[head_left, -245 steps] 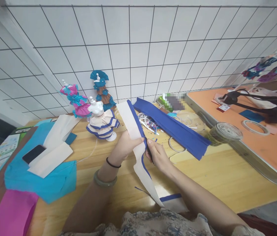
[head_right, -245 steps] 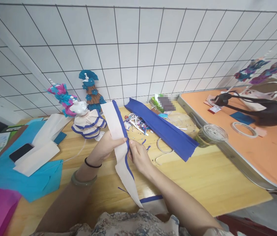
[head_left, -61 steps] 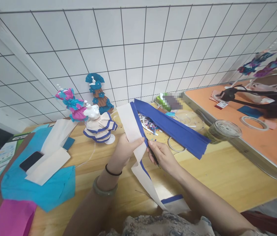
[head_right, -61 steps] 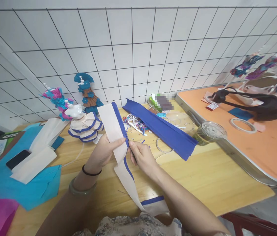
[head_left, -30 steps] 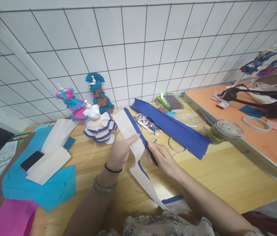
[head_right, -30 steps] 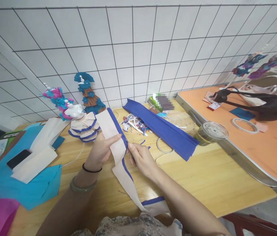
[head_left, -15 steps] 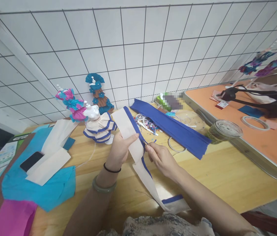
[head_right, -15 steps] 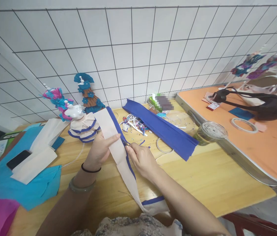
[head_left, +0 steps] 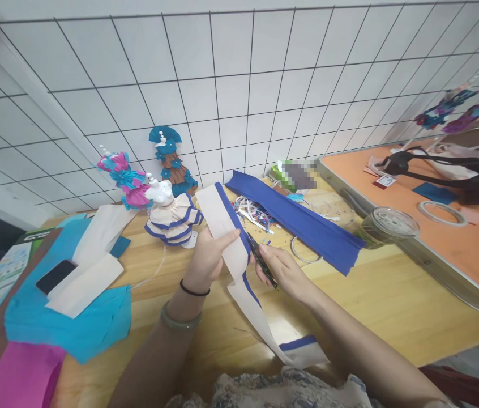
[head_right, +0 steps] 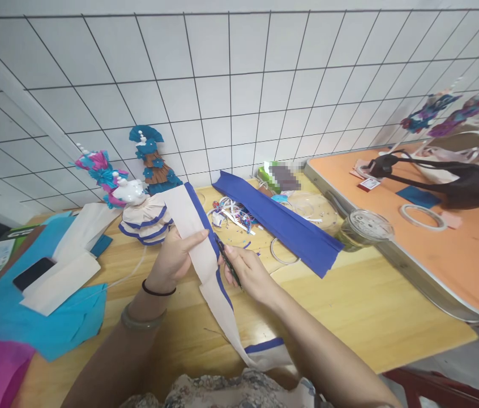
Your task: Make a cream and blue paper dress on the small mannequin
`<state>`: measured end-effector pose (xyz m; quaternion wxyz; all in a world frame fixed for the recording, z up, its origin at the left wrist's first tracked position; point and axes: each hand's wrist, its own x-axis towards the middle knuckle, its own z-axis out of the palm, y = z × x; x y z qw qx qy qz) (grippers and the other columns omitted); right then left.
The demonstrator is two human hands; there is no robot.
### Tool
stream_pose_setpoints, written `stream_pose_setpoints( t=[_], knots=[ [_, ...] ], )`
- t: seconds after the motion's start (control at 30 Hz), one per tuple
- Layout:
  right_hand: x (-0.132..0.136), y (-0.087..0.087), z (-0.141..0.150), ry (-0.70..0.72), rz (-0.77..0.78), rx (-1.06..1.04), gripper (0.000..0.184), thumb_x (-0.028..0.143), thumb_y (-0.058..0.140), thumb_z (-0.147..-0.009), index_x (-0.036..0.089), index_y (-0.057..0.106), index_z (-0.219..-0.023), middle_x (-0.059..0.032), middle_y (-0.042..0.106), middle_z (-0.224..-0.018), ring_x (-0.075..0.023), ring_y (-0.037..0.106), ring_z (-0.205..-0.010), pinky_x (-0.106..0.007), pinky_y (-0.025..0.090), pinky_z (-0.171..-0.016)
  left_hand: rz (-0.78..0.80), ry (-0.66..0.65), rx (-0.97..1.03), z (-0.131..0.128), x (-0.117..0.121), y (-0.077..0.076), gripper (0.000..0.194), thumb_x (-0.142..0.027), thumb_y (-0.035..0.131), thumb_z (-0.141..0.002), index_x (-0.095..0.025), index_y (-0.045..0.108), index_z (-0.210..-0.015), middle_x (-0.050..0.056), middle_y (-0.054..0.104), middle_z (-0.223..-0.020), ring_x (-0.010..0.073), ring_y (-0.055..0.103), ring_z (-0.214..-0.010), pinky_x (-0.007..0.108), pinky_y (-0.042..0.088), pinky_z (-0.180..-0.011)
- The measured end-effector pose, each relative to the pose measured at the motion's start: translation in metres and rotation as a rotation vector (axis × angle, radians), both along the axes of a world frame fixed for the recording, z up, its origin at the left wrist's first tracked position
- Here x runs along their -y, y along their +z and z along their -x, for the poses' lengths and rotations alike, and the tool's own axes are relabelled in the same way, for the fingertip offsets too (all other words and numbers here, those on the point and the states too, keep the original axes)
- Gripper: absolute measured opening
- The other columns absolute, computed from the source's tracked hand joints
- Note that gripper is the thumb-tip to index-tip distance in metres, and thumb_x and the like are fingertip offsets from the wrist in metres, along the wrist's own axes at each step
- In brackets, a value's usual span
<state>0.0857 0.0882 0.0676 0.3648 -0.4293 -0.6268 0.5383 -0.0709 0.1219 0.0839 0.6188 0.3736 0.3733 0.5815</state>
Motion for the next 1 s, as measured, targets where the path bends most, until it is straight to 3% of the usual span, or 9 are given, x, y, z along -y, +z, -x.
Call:
stream_pose_setpoints(
  t=[0.17, 0.37, 0.53, 0.67, 0.8, 0.87, 1.0],
  knots=[
    [-0.001, -0.001, -0.001, -0.046, -0.146, 0.164, 0.046, 0.049, 0.027, -0.093, 0.017, 0.055, -0.075, 0.0038, 0.048, -0.047, -0.0107, 0.046, -0.045, -0.022, 0.037, -0.051, -0.001, -0.015, 0.010, -0.002, 0.000, 0.000, 0.025, -0.017, 0.073, -0.063, -0.013, 0.064, -0.086, 0.006, 0.069, -0.086, 0.0173, 0.063, -0.073, 0.032, 0.051, -0.070],
    [0.002, -0.004, -0.002, -0.041, -0.100, 0.166, 0.046, 0.050, 0.026, -0.093, 0.018, 0.054, -0.076, 0.0041, 0.048, -0.047, -0.0105, 0.046, -0.043, -0.022, 0.036, -0.049, -0.021, 0.061, 0.013, -0.001, 0.000, 0.002, 0.028, -0.017, 0.075, -0.061, -0.015, 0.063, -0.087, 0.005, 0.070, -0.089, 0.0192, 0.065, -0.081, 0.034, 0.049, -0.078],
    [0.004, -0.012, -0.014, -0.015, -0.059, 0.202, 0.049, 0.052, 0.026, -0.092, 0.016, 0.054, -0.075, 0.0032, 0.049, -0.047, -0.0108, 0.047, -0.046, -0.023, 0.039, -0.054, -0.036, 0.089, 0.081, 0.008, -0.004, 0.004, 0.041, -0.016, 0.076, -0.060, -0.015, 0.062, -0.099, 0.009, 0.069, -0.101, 0.0239, 0.062, -0.096, 0.039, 0.046, -0.089],
    [0.007, -0.016, -0.043, 0.134, 0.174, 0.261, 0.053, 0.059, 0.028, -0.088, 0.014, 0.055, -0.077, 0.0024, 0.049, -0.047, -0.0105, 0.045, -0.041, -0.022, 0.037, -0.045, -0.004, 0.065, 0.136, 0.012, -0.006, 0.004, 0.048, -0.012, 0.075, -0.060, -0.016, 0.061, -0.105, 0.009, 0.069, -0.102, 0.0250, 0.062, -0.099, 0.040, 0.045, -0.092],
    [0.009, -0.010, -0.091, 0.353, 0.380, 0.373, 0.054, 0.061, 0.036, -0.085, 0.013, 0.060, -0.075, 0.0037, 0.045, -0.043, -0.0084, 0.040, -0.036, -0.020, 0.032, -0.039, 0.064, -0.003, 0.161, 0.013, -0.006, 0.004, 0.047, -0.012, 0.074, -0.061, -0.014, 0.062, -0.106, 0.010, 0.070, -0.101, 0.0264, 0.063, -0.097, 0.041, 0.046, -0.090],
    [0.007, -0.006, -0.119, 0.342, 0.447, 0.428, 0.054, 0.062, 0.038, -0.083, 0.014, 0.061, -0.074, 0.0039, 0.045, -0.040, -0.0079, 0.038, -0.034, -0.020, 0.032, -0.038, 0.091, -0.028, 0.173, 0.014, -0.006, 0.004, 0.046, -0.012, 0.073, -0.062, -0.014, 0.062, -0.107, 0.010, 0.070, -0.099, 0.0262, 0.063, -0.096, 0.040, 0.047, -0.089],
    [0.002, 0.006, -0.156, 0.093, 0.455, 0.524, 0.055, 0.063, 0.039, -0.082, 0.014, 0.062, -0.071, 0.0009, 0.049, -0.044, -0.0094, 0.045, -0.038, -0.021, 0.035, -0.039, 0.131, -0.041, 0.187, 0.014, -0.007, 0.003, 0.043, -0.012, 0.072, -0.063, -0.013, 0.063, -0.105, 0.010, 0.070, -0.097, 0.0257, 0.065, -0.093, 0.040, 0.049, -0.088]
  ],
)
